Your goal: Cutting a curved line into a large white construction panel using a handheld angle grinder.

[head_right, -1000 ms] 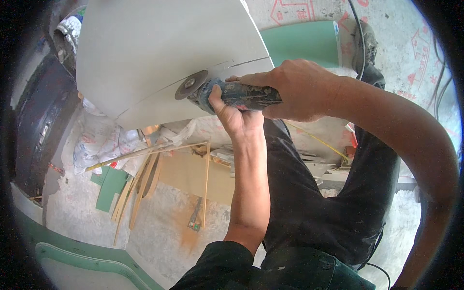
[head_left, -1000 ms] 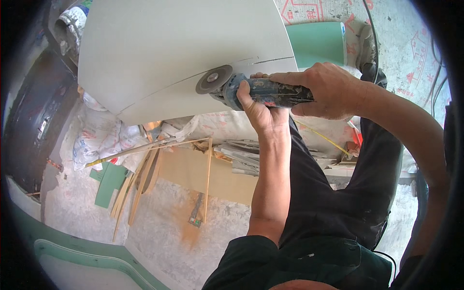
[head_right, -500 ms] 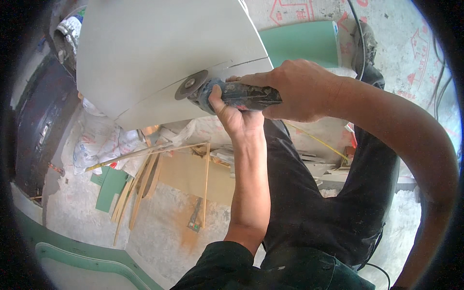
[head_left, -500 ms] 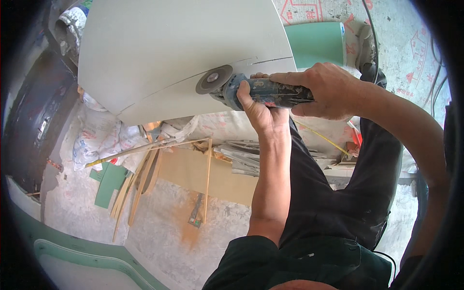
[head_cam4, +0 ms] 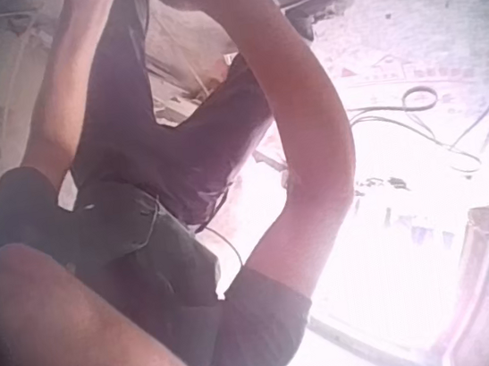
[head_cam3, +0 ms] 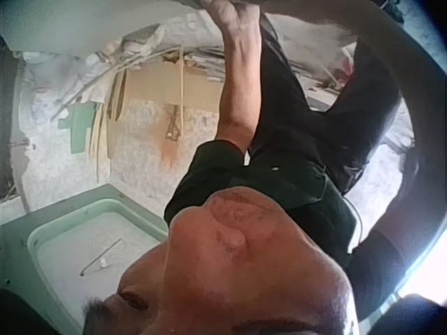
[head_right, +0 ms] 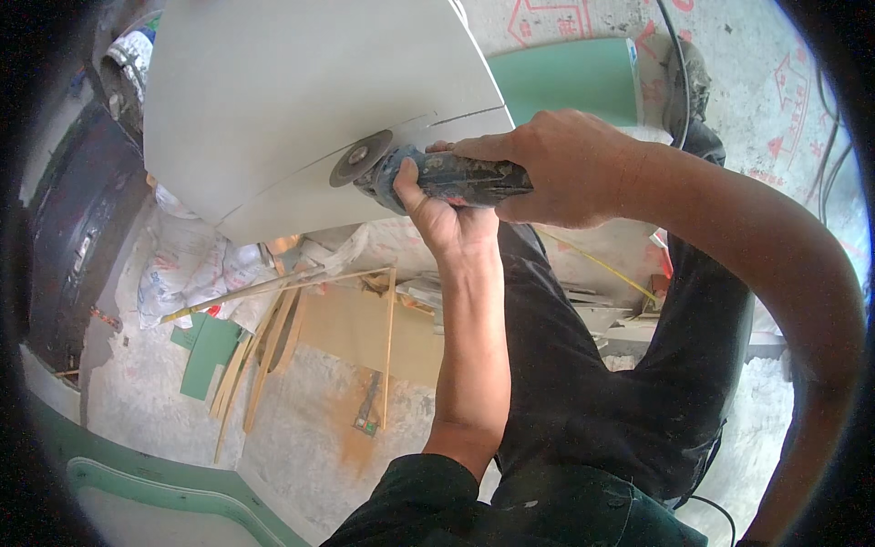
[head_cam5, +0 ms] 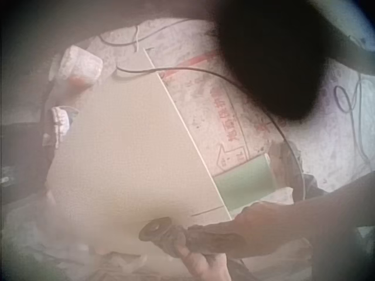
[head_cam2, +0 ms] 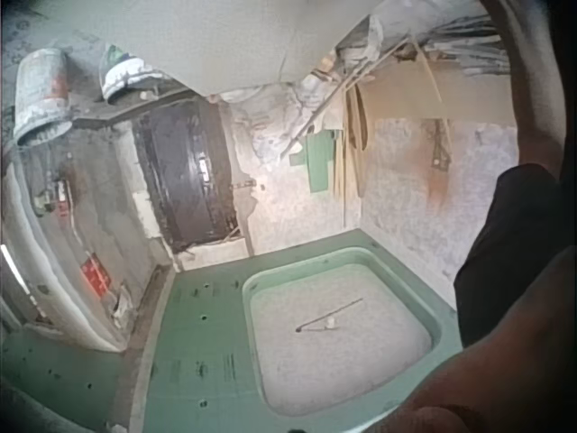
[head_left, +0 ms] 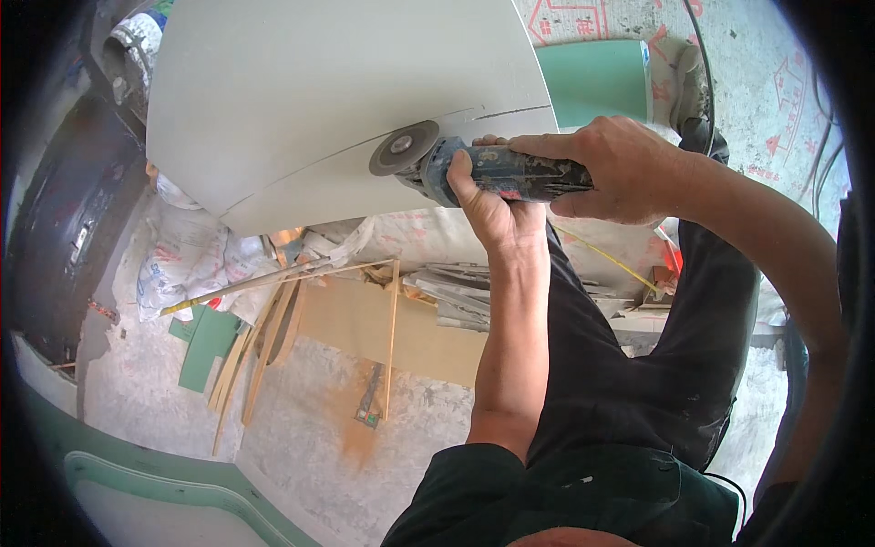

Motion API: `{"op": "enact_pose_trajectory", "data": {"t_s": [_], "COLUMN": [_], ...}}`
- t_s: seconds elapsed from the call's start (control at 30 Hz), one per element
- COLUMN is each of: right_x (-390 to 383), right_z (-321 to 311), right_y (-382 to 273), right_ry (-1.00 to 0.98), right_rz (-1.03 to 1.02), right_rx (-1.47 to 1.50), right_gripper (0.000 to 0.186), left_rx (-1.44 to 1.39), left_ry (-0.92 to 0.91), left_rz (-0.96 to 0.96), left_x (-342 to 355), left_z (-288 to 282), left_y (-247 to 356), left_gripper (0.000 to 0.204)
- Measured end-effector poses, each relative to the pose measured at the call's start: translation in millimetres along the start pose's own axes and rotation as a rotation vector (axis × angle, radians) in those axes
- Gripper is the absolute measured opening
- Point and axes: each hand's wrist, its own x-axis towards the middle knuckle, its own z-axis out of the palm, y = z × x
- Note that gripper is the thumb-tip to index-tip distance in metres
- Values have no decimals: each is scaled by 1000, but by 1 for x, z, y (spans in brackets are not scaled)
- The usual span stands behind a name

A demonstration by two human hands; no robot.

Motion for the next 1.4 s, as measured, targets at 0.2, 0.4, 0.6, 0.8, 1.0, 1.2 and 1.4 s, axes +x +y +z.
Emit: {"op": "enact_pose_trajectory", "data": {"t_s": [0.2, 0.4, 0.6, 0.8, 1.0, 1.2, 1.4], "right_x": [0, 0, -1, -3, -2, -3, -4], "right_z": [5, 0, -2, -2, -4, -3, -2], "right_y": [4, 0, -3, -1, -2, 0, 1], "right_ry": [85, 25, 11, 47, -2, 30, 53], "right_rz": [-68, -13, 16, -46, 23, -12, -37], "right_rx": [-20, 14, 0, 3, -17, 5, 1], "right_gripper": [70, 70, 70, 70, 70, 70, 70], "left_rx": [26, 15, 33, -14, -1, 8, -11], "left_ry": [0, -8, -4, -9, 15, 7, -1], "left_rz": [19, 12, 19, -10, 9, 20, 7], "left_x": [-1, -1, -1, 1, -2, -4, -1], "left_z": [0, 0, 1, -1, 3, 6, 2], "left_y": [-2, -2, -2, -2, -4, -5, -6], "left_gripper": [33, 32, 32, 31, 30, 30, 31]}}
